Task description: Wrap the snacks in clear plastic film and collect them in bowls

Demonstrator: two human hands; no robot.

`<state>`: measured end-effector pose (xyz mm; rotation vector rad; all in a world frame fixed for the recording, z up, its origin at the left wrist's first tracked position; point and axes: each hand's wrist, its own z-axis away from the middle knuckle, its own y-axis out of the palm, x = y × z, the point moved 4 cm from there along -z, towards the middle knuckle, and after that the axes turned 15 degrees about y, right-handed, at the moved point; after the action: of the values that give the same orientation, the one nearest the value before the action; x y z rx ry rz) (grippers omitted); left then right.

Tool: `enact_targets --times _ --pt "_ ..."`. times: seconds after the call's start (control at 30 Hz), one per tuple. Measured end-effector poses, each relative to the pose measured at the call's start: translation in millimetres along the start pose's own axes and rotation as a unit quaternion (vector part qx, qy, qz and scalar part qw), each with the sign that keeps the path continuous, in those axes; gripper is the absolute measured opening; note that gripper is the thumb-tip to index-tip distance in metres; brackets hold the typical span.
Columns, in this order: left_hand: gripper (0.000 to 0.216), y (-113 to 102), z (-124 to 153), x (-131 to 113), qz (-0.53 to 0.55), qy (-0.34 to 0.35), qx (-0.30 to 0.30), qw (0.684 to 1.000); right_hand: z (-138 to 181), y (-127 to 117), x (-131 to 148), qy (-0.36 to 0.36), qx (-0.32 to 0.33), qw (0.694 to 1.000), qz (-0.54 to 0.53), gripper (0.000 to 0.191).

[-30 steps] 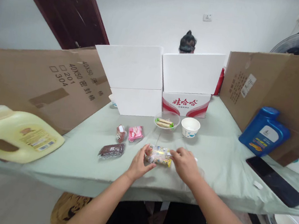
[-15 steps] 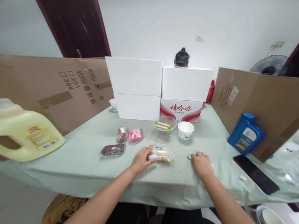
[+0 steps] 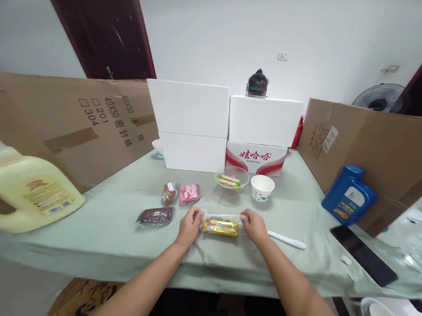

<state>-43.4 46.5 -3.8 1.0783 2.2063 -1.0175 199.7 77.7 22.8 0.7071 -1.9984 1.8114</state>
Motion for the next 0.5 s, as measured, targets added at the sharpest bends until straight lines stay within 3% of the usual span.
enact_targets --times 0.17,0.3,0.4,0.47,0.5 --pt "0.024 -0.7 -2.1 11.3 0.027 -0.049 -0.052 0.997 -11.5 -23.8 -41.6 0.090 -0.067 0.994 -0.003 0.030" --pt "0.023 -12.8 -1.8 4.8 0.010 -0.039 -0.108 0.993 -5.9 -48.3 -44.2 0.082 -0.127 0.989 0.000 0.028" --pt "0.022 -26.9 6.4 -14.7 0.003 0.001 -0.126 0.992 13.3 -64.0 -21.6 -0.007 -0.153 0.988 -0.020 0.026" --pt "0.017 -28.1 12.3 -35.5 0.021 0.062 -0.054 0.996 30.9 -63.6 2.0 -0.120 -0.104 0.987 -0.031 0.025" --pt "0.015 -23.8 14.4 -48.3 0.035 0.116 0.023 0.992 39.2 -59.2 13.3 -0.178 -0.059 0.982 -0.023 0.024"
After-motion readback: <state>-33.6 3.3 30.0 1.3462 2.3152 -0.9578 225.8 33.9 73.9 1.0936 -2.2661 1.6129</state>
